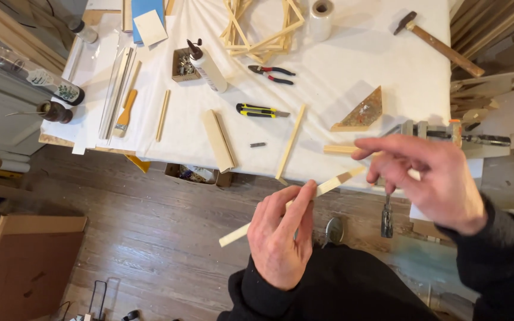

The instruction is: The person assembles a wooden picture frame at a workbench. They apply wood glue to mitered stick ends, fit the sticks together in a corner clamp vise, tighten the clamp, tap joints with a hammer, and trim excess with a utility knife before removing the finished frame.

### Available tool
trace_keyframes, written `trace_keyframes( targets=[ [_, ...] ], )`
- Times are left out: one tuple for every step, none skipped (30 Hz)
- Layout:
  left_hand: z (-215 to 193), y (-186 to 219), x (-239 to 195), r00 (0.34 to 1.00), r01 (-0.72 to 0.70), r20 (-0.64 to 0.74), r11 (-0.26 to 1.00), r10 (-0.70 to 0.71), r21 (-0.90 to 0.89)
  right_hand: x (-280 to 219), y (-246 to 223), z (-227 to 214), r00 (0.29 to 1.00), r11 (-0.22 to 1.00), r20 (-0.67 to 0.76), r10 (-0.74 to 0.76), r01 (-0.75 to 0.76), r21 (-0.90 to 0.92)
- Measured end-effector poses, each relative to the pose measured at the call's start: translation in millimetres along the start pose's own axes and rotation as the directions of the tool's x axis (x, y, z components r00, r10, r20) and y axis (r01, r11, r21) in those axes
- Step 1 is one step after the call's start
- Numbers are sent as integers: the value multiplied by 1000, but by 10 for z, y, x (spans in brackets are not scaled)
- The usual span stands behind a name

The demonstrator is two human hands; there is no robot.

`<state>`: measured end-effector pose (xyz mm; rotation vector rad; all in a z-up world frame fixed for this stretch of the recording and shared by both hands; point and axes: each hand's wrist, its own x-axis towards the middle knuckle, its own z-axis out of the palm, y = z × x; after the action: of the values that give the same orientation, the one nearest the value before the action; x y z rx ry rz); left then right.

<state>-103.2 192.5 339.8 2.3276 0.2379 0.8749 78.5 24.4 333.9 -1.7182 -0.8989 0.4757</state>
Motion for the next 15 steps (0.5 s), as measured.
trace_keyframes(
  targets=[
    [3, 9, 3, 999, 13, -31, 1000, -12, 20, -56, 16, 40, 994, 994, -77, -74, 67, -90],
    [3, 19, 4, 998, 26, -63, 999, -24, 40, -113, 30, 81, 977, 975, -146, -154, 126, -183],
    [12, 25, 4, 997, 31, -69, 998, -28, 50, -278, 368, 68, 978, 975, -138, -159, 134, -176],
    [24, 29, 2, 997, 35, -73, 998, -31, 55, -441, 712, 56, 966, 987, -210, -154, 138, -87],
    [39, 41, -13, 997, 42, -73, 997, -38, 60, -621, 1061, 46, 951, 990, -279, -136, 144, 8],
    [43, 47, -21, 996, 51, -75, 996, -46, 69, -488, 835, 147, 954, 989, -269, -134, 144, 16],
    [60, 49, -22, 996, 41, -81, 996, -34, 79, -373, 603, 233, 918, 956, -265, -294, 280, -89],
    [78, 54, -21, 996, 30, -86, 996, -22, 88, -257, 370, 316, 861, 893, -245, -445, 407, -192],
    [92, 55, -16, 996, 30, -90, 996, -22, 89, -170, 141, 371, 860, 891, -242, -449, 411, -192],
    [105, 58, -11, 996, 30, -84, 996, -23, 87, -84, -91, 428, 840, 855, -234, -489, 410, -317],
    [104, 69, -24, 997, 35, -75, 996, -28, 86, -18, -327, 498, 822, 808, -220, -524, 399, -433],
    [109, 79, -28, 997, 40, -76, 995, -33, 89, -59, -305, 493, 824, 810, -217, -523, 401, -429],
    [119, 83, -28, 996, 46, -78, 994, -39, 95, -85, -277, 486, 847, 788, -158, -507, 382, -483],
    [127, 86, -29, 996, 53, -81, 993, -45, 101, -112, -251, 481, 868, 760, -99, -487, 366, -537],
    [136, 78, -34, 995, 57, -87, 993, -48, 105, -105, -183, 423, 867, 759, -93, -490, 372, -534]
  ],
)
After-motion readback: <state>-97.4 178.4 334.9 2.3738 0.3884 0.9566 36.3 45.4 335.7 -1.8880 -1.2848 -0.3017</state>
